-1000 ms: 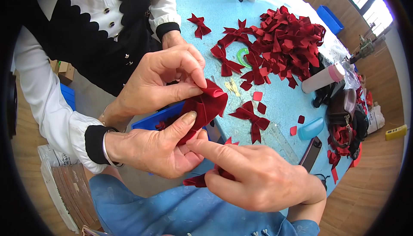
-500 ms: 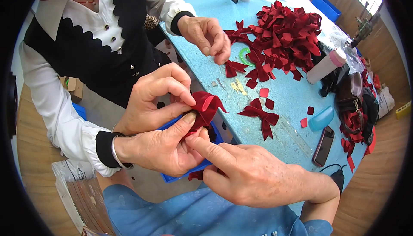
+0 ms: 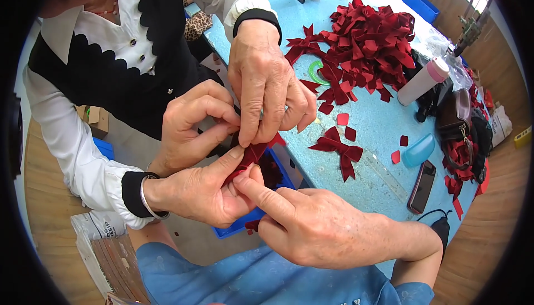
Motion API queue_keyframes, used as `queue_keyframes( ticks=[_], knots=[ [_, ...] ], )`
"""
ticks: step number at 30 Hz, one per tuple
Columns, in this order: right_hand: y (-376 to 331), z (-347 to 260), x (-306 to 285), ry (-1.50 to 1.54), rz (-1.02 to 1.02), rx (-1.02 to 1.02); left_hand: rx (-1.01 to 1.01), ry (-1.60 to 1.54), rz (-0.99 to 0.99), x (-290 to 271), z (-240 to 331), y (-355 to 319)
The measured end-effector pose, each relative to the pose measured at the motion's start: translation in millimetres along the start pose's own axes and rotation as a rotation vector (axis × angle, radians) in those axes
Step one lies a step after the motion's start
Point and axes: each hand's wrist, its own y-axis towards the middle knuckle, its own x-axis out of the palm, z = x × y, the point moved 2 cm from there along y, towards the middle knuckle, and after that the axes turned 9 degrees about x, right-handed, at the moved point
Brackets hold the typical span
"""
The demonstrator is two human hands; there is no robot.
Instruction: Folding and tying red ribbon strips into decorative bows at a workshop table.
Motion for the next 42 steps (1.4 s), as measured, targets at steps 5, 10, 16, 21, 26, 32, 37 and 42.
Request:
queue_keyframes(
  ticks=[5, 10, 16, 21, 26, 32, 37, 42],
  knots=[
    [0, 8, 4, 0.007, -0.01, 0.004, 0.029, 0.055, -0.008, 3, -3, 0],
    [-2, 12, 5, -0.055, 0.041, -0.069, 0.01, 0.063, 0.001, 8, 2, 1],
    [0, 12, 1, 0.029, -0.028, -0.006, -0.059, 0.035, 0.034, 13, 7, 2],
    [-2, 13, 2, 0.024, -0.018, -0.004, 0.021, 0.127, 0.029, 12, 9, 6],
    [-1, 16, 4, 0.025, -0.013, -0.013, 0.057, 0.151, 0.022, 10, 3, 7],
    [0, 18, 2, 0.006, -0.043, -0.003, 0.092, 0.17, 0.013, 5, -5, 6],
    [0, 17, 2, -0.012, -0.046, -0.004, 0.186, 0.264, -0.042, 4, -4, 1],
    [0, 16, 2, -0.016, -0.047, 0.005, 0.572, 0.705, -0.295, 15, 10, -11]
  ],
)
